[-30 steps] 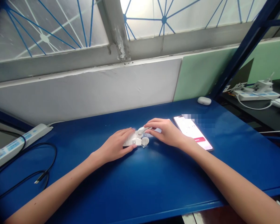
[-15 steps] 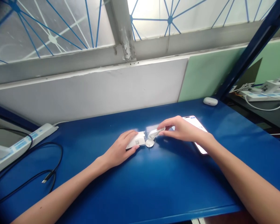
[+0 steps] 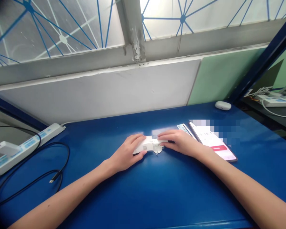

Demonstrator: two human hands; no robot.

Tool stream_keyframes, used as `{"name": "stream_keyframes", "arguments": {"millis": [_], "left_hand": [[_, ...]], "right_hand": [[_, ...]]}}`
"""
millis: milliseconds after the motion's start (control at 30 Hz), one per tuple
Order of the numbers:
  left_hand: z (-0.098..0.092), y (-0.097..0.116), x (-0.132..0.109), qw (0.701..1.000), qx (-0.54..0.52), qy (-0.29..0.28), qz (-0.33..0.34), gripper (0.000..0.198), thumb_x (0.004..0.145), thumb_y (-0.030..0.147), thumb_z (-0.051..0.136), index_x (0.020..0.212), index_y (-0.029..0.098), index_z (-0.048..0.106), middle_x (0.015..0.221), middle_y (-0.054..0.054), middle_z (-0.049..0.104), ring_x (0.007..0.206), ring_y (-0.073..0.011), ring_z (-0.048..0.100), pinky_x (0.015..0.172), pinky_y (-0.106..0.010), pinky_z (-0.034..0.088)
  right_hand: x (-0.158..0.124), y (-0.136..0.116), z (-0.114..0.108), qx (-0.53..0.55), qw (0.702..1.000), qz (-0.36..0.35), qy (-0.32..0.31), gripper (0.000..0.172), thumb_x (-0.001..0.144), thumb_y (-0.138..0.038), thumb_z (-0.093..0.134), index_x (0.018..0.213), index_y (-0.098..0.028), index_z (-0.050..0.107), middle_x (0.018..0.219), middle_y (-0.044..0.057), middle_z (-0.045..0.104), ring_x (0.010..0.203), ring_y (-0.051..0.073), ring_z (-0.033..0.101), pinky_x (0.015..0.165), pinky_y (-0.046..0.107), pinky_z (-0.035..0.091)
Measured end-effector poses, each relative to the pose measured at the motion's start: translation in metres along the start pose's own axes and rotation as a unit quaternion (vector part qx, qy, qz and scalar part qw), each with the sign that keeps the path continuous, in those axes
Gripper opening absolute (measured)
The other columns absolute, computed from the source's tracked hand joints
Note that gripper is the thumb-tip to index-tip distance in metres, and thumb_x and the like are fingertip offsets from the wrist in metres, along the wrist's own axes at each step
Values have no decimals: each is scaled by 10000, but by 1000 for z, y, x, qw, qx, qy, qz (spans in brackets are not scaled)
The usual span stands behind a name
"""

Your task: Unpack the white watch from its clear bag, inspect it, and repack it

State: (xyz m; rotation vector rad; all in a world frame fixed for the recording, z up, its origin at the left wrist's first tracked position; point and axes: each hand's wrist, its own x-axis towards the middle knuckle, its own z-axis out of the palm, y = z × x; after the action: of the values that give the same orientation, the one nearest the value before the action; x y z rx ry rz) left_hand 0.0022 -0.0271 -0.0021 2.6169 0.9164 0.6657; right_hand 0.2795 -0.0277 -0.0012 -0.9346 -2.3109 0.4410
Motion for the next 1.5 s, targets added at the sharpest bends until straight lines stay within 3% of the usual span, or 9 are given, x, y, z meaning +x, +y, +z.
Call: {"name": "stream_keyframes", "arguments": {"millis": [300, 433, 767, 967, 1167, 1300, 1400, 1500], "left_hand": [[-4, 2, 2, 1000, -7, -12, -15, 426, 940, 361, 575, 1336, 217, 513, 1307, -133, 577, 1214, -299, 528, 1025, -491, 456], [-5, 2, 2, 1000, -3, -21, -21, 438, 941, 358, 573, 1349, 214, 506, 1309, -134, 571, 1216, -300, 522, 1022, -484, 462], [-3, 2, 2, 1000, -3, -20, -8, 417, 944, 358, 573, 1328, 206, 516, 1310, -126, 573, 1212, -292, 519, 1031, -470, 447], [-2, 1, 1, 1000, 2, -11, -3, 413, 954, 367, 565, 1328, 199, 513, 1323, -129, 567, 1224, -290, 514, 1041, -466, 440], [-2, 1, 0, 1000, 13, -12, -3, 419, 953, 362, 564, 1337, 203, 507, 1324, -127, 570, 1225, -293, 518, 1031, -474, 449], [-2, 0, 1, 1000, 20, -9, 4, 417, 950, 370, 566, 1326, 198, 516, 1322, -125, 577, 1222, -288, 524, 1034, -469, 455], [-2, -1, 1, 999, 29, -14, 3, 408, 969, 389, 528, 1326, 191, 520, 1335, -131, 577, 1235, -288, 524, 1050, -473, 442], [-3, 0, 2, 997, 66, -52, 0, 462, 998, 409, 458, 1385, 157, 475, 1409, -150, 530, 1331, -310, 456, 1122, -515, 351]], "right_hand": [[1, -9, -10, -76, 996, -45, -13, 244, 913, -288, 614, 1121, -309, 740, 1190, 70, 720, 1068, 285, 665, 884, 462, 539], [0, -5, -19, -75, 996, -33, -38, 224, 916, -256, 596, 1052, -308, 766, 1087, 56, 749, 926, 252, 700, 798, 401, 551], [1, -19, 6, -31, 999, -7, -38, 272, 951, -203, 508, 1084, -268, 737, 1102, 88, 707, 944, 239, 672, 791, 389, 556], [1, -27, 0, -79, 995, 17, -50, 269, 950, -226, 505, 1116, -250, 715, 1177, 110, 671, 1071, 287, 625, 870, 462, 546], [-1, -26, -3, -111, 991, 51, -60, 313, 986, -355, 469, 1012, -226, 752, 1440, 90, 539, 1408, 341, 369, 1080, 551, 414], [-1, -36, 5, -78, 991, 52, -95, 378, 980, -417, 480, 1202, -180, 672, 1521, 132, 442, 1463, 327, 276, 1129, 533, 366], [-2, -45, 12, -53, 991, 51, -111, 423, 952, -472, 517, 1187, -149, 658, 1573, 156, 353, 1493, 342, 184, 1148, 518, 342], [-4, -46, 16, -59, 989, 77, -113, 456, 943, -515, 515, 1190, -159, 655, 1599, 155, 297, 1502, 367, 101, 1146, 554, 324]]}}
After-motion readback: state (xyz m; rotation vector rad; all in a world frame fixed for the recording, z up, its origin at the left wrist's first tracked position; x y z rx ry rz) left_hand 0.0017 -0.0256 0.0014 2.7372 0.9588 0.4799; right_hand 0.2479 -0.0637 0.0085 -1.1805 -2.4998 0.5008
